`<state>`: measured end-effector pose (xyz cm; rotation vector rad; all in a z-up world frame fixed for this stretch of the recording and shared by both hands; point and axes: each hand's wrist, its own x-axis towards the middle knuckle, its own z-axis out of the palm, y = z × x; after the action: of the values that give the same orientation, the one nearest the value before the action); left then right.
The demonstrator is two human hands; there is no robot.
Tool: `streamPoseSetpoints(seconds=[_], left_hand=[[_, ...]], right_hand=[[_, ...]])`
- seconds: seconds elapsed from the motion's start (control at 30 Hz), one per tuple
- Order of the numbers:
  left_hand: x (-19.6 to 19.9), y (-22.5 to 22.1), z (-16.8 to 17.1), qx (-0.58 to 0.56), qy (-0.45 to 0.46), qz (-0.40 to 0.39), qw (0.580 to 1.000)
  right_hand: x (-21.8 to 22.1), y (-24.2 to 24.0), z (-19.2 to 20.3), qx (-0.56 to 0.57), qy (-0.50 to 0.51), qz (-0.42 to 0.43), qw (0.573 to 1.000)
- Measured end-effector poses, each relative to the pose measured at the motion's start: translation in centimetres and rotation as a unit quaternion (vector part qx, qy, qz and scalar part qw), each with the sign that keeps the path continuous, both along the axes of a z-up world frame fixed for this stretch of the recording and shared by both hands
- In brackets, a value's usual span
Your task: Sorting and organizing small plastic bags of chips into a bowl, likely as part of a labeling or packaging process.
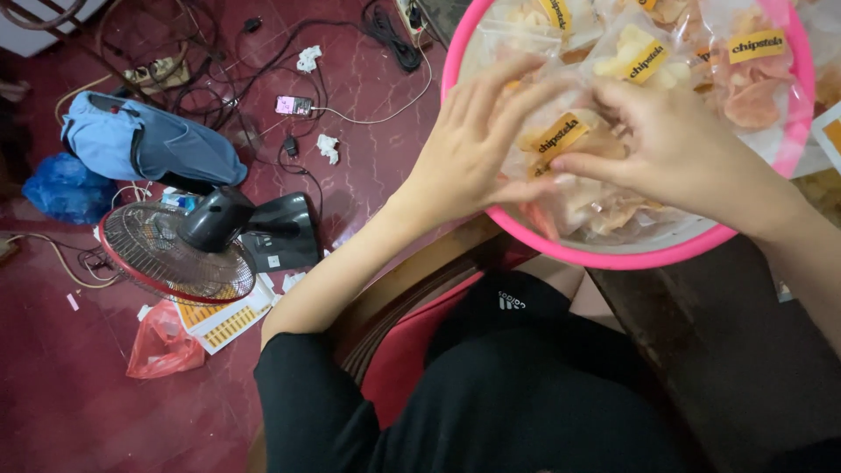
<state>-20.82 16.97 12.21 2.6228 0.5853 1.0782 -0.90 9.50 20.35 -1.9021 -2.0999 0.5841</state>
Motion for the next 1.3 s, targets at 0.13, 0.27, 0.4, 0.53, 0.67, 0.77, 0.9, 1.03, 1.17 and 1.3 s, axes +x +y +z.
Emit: streamPoseSetpoints(seconds=[0.13,0.27,0.4,0.53,0.67,0.77,0.9,1.03,1.17,1.3], left_hand=[[0.5,0.5,0.9,0.048,0.068,-0.012,0.996],[0.9,0.5,1.1,0.035,0.059,-0.005,0.998],[1.0,0.4,1.5,0.002,0.017,-0.024,1.000],[0.7,0.4,1.7,-0.011,0.070,-0.039,0.997],[0.6,-0.3,2.9,-0.147,-0.010,-0.102,0.984],[1.0,-0.5,3.4,-0.196,-0.033,-0.123,0.972],[2.1,-0.5,3.7,-0.268,-0.009,-0.122,0.956],[3.6,0.7,2.6,-0.249,-0.026,-0.145,0.957],[5.2,0.2,2.3,-0.294,-0.017,-0.141,0.945],[6.4,-1.1,3.2,-0.251,0.018,-0.140,0.958]], right_hand=[[0.4,0.2,0.3,0.039,0.050,0.030,0.998],[1.1,0.1,-0.7,0.063,0.015,0.034,0.997],[0.4,-0.4,0.2,0.002,-0.023,-0.004,1.000],[0.5,-1.1,0.4,0.026,-0.020,0.007,0.999],[1.5,-1.3,0.4,0.031,0.013,-0.001,0.999],[2.6,-1.3,0.3,0.056,0.071,0.023,0.996],[3.4,-1.6,2.1,0.031,0.141,-0.002,0.989],[5.2,-2.7,2.1,0.014,0.255,0.001,0.967],[9.1,-4.1,0.9,0.052,0.144,-0.061,0.986],[10.6,-4.8,1.1,-0.021,0.140,-0.114,0.983]])
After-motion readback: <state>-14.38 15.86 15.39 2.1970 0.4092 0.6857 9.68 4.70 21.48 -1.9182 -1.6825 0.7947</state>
